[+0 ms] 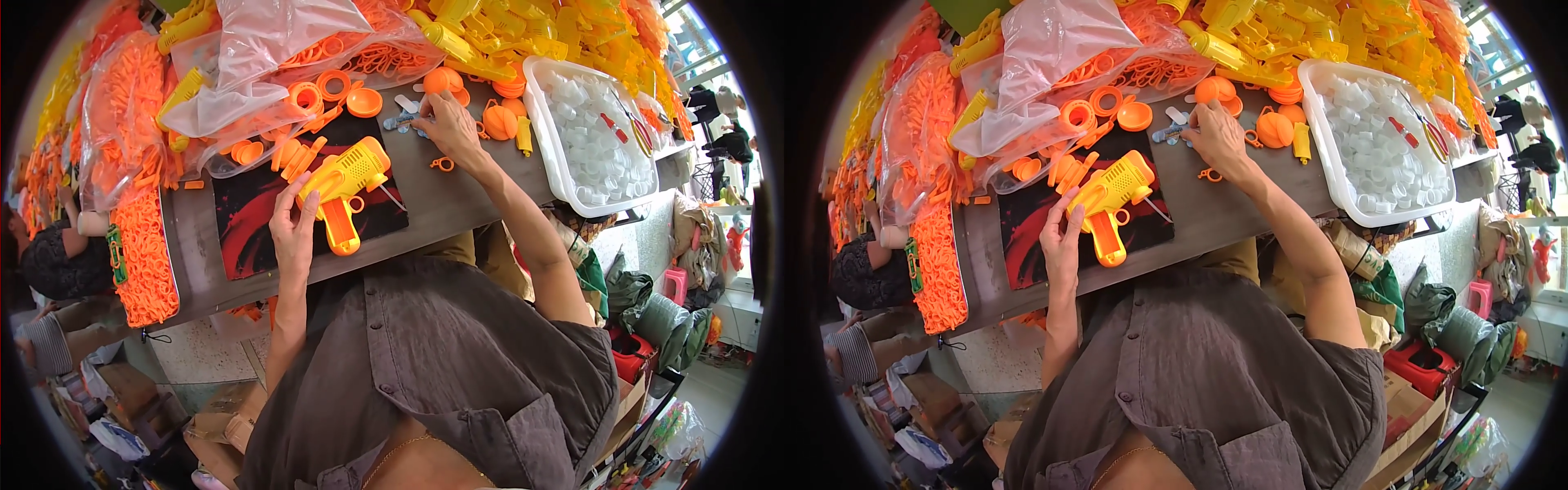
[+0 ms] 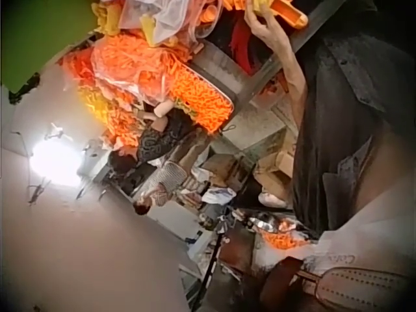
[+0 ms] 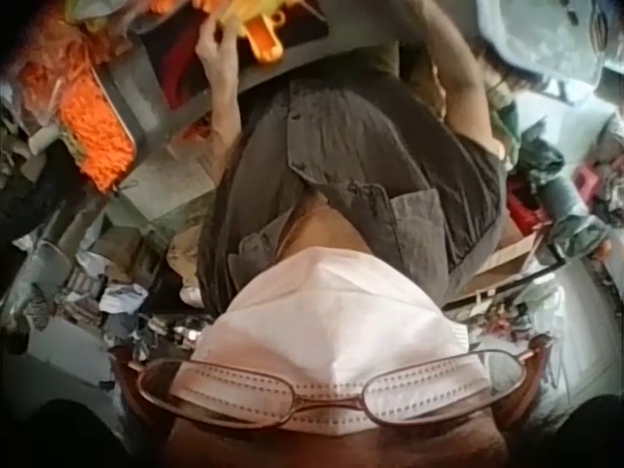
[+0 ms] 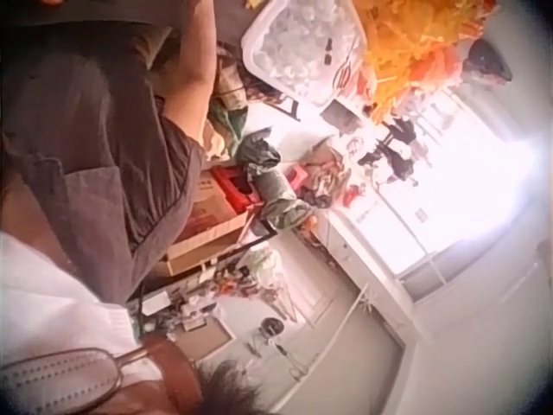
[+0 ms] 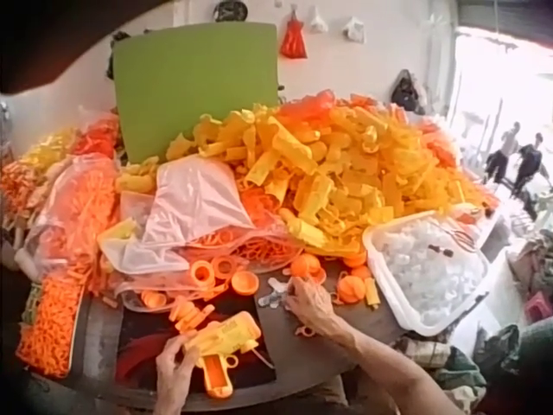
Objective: Assembling plastic toy guns from various yellow and orange components on a workbench.
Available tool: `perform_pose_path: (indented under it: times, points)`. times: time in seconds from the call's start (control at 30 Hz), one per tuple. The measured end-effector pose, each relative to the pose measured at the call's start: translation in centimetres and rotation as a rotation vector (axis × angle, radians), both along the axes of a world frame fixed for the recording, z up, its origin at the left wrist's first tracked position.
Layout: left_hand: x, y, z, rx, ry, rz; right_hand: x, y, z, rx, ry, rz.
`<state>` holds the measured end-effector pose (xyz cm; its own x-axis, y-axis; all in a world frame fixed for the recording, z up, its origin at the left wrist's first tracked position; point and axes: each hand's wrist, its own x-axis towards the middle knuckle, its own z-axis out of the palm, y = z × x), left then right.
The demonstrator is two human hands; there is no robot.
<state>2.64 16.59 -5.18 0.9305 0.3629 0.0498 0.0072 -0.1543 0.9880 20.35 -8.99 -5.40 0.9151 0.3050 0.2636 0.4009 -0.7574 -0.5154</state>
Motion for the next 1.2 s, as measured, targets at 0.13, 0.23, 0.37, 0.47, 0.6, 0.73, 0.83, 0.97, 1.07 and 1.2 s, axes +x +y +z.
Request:
perform_pose_path:
  times: [0.13,0.23,0.37,0.47,0.6,0.73,0.83,0.97,1.07,1.2]
  points:
    - [0.0,0.0,0.3,0.081,-0.007,-0.009,0.2,-0.2,0.4,0.052,0.090,0.005]
    - [0.7,-0.2,1.0,0.238,-0.116,0.004,0.1,-0.5,0.8,0.077,0.101,0.025]
    - [1.7,-0.2,3.2,0.383,-0.148,-0.092,-0.4,0.8,1.2,0.091,-0.008,0.025]
    - [1.5,-0.1,3.8,0.541,-0.117,-0.168,-0.4,1.9,0.9,0.047,-0.051,0.021]
    - [1.0,0.1,3.3,0.549,-0.152,-0.140,0.0,2.9,0.2,-0.044,-0.061,0.042]
    - [1.4,-0.7,3.3,0.496,-0.178,-0.142,0.5,2.4,0.4,-0.051,-0.075,0.006]
    - [1.3,-0.6,2.8,0.378,-0.131,-0.156,0.3,3.5,-0.6,-0.080,-0.230,-0.047]
    - [0.7,0.3,1.7,0.515,-0.131,-0.140,-0.6,4.7,-1.0,0.271,-0.217,0.038]
    - [0.9,-0.3,2.5,0.510,-0.103,-0.151,-3.0,3.5,5.2,0.360,-0.113,-0.006]
    - [1.8,-2.7,5.6,0.147,-0.217,-0.142,-5.8,4.7,7.8,0.695,0.089,0.326]
